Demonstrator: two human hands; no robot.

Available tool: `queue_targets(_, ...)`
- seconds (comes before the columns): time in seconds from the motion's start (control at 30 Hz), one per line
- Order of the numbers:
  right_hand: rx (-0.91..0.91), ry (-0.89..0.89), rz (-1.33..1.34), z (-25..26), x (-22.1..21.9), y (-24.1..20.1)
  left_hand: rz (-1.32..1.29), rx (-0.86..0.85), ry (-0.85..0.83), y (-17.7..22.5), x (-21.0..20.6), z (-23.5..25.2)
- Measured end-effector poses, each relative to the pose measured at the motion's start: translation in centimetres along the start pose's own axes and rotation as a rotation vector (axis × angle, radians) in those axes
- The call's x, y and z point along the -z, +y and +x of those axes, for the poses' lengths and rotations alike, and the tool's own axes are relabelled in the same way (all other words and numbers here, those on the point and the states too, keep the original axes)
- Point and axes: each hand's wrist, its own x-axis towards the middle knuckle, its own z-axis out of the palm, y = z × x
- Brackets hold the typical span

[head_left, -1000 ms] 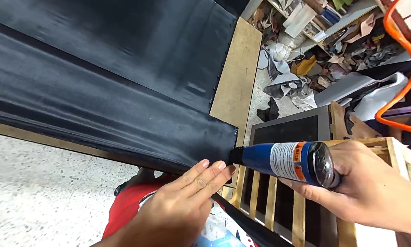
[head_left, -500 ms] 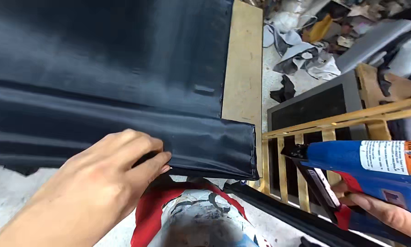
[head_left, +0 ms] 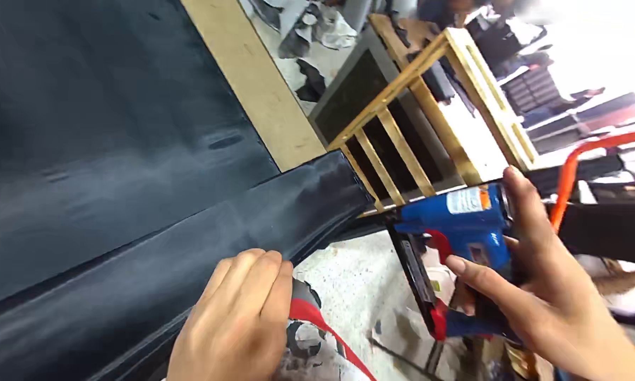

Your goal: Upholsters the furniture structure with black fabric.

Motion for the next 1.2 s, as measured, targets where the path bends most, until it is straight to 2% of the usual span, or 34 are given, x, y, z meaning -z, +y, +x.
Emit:
queue_targets(0.2, 0.003, 0.073, -0.136, 0.8, -2.3, -2.0, 0.024, -0.168, 0.046, -0.9, -0.6, 0.2)
queue_targets(0.43, 0.014, 0.004, -0.272, 2.5, -3.3, -2.7, 0.118, -0.288, 0.04, -1.1, -0.7, 0.4)
queue_targets(0.57, 0.015, 0.024, -0.251, 1.6, -4.0, -4.4, 0.102, -0.277, 0.076, -1.1, -0.8, 0.5)
queue_targets(0.7, 0.001, -0.033, -0.319, 0.7, -5.8, -5.8, 0.097, -0.291, 0.063, -1.1, -0.9, 0.4)
queue_targets(0.87, 0.036, 0.03, -0.3, -1.5, -7.0, -7.7, 0.108, -0.3, 0.051, -1.0, -0.8, 0.3)
queue_targets(0.97, 0.035, 0.058, -0.275, -3.0, -7.2, -8.4, 0.017, -0.212, 0.038, -1.1, -0.6, -0.3)
queue_targets(1.03, 0.023, 0.084, -0.227, -4.0, -6.9, -7.9, -0.025, -0.11, -0.03, -1.7, 1.3, -1.2)
queue_targets(1.1, 0.016, 0.11, -0.186, -5.0, -6.2, -6.7, 0.012, -0.013, -0.176, -2.8, 4.9, -2.7)
queue_targets(1.2, 0.003, 0.131, -0.123, -6.4, -5.1, -4.2, 0.185, 0.051, -0.3, -3.8, 10.1, -4.9)
